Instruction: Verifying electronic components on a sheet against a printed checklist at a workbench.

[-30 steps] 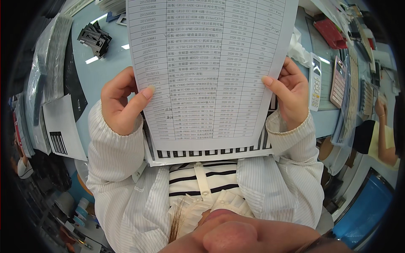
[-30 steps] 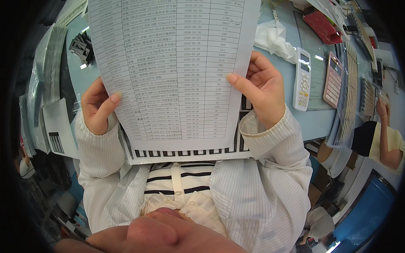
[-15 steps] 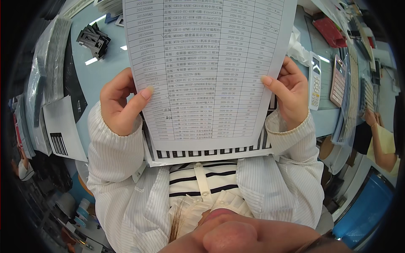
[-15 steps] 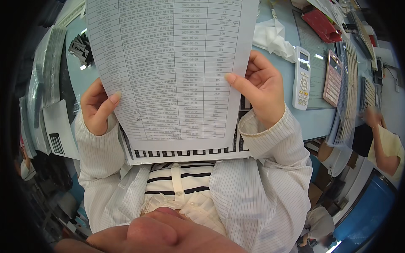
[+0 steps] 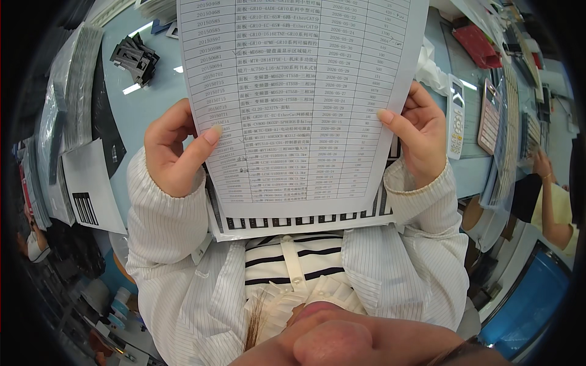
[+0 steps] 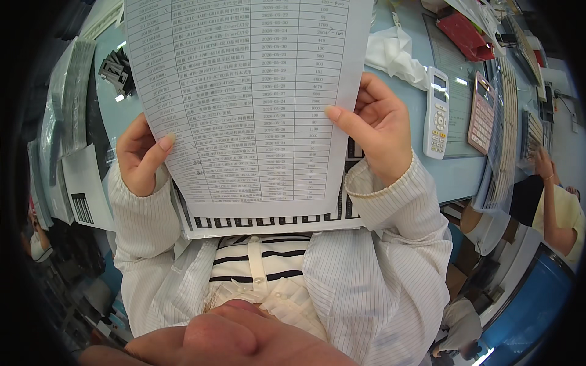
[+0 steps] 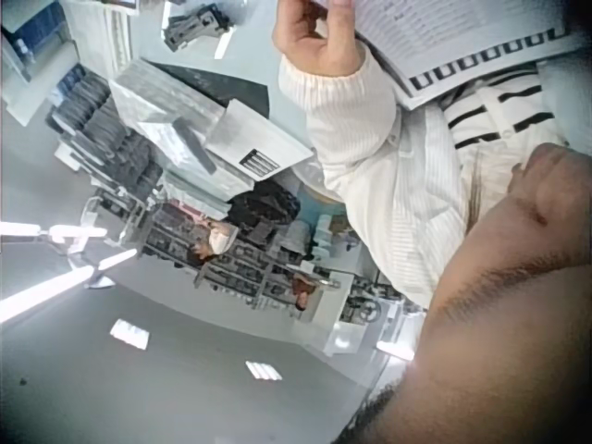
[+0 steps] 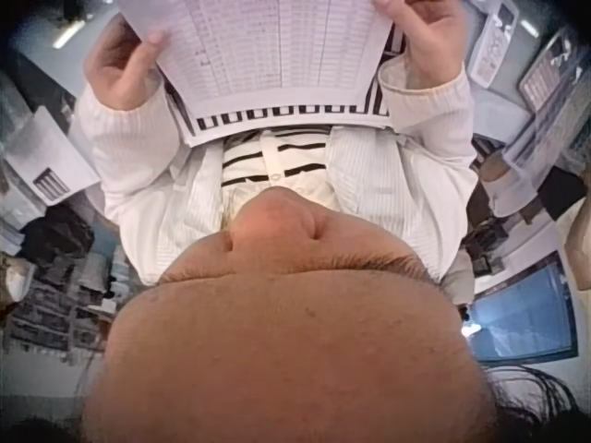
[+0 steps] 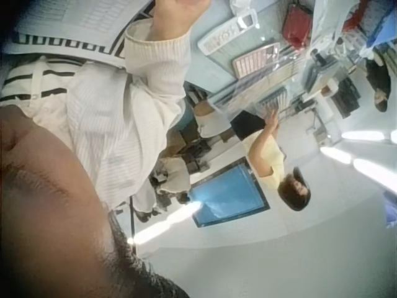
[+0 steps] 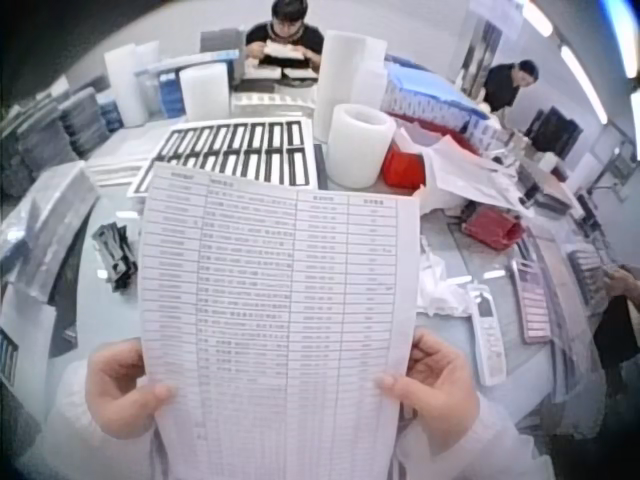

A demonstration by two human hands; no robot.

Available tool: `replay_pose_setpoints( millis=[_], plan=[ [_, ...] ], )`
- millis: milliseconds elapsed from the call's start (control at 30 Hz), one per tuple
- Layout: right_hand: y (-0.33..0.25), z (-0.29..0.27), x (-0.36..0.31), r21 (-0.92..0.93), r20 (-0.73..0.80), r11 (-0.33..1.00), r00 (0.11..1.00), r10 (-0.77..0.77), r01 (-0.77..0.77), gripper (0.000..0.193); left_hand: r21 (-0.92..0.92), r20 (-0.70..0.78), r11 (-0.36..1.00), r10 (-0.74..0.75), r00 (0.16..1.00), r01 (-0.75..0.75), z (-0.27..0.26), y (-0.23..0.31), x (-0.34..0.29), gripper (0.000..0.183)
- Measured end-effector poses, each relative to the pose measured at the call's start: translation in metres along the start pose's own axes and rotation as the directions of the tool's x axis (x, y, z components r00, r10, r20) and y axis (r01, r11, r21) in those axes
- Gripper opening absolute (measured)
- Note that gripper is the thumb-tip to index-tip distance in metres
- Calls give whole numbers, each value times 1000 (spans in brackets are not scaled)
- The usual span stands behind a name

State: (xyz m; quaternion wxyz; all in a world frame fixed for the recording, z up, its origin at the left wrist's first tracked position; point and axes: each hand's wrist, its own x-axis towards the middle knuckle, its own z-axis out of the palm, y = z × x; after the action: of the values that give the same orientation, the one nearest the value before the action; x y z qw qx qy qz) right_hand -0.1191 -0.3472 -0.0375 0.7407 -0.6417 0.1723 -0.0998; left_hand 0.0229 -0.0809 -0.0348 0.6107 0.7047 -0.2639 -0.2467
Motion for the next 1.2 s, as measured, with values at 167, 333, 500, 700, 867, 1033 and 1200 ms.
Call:
replay_pose_setpoints(
  millis=[167, 333, 500, 700, 867, 1033, 1200],
  plan=[
    [-1, 0, 0, 0, 0, 1000, 1000, 0, 0, 36, 2, 0, 1000, 10, 1000, -10, 0, 0, 0, 26],
    [-1, 0, -1, -8, -6, 1000, 1000, 4, -4, 36, 26, 1, 1000, 4, 1000, -4, 1, 1, 0, 25],
    [-1, -1, 0, 3, 3, 1000, 1000, 28, -28, 38, 40, 3, 999, 13, 1000, -13, 0, 1, 0, 25],
    [-1, -2, 0, 38, 20, 999, 999, 36, -36, 41, 30, -2, 1000, 8, 1000, -8, 1, 1, 0, 26],
    [-3, -2, -1, 40, 19, 999, 999, 34, -34, 42, 24, 5, 1000, 4, 1000, -4, 0, 0, 0, 26],
    [-2, -2, 0, 41, 17, 998, 999, 42, -42, 42, 19, 1, 1000, -13, 1000, 13, 1, 1, 0, 26],
    [-2, -1, -1, 40, 9, 999, 999, 31, -32, 41, 28, 3, 1000, -12, 1000, 12, 1, 3, 0, 25]
  ],
)
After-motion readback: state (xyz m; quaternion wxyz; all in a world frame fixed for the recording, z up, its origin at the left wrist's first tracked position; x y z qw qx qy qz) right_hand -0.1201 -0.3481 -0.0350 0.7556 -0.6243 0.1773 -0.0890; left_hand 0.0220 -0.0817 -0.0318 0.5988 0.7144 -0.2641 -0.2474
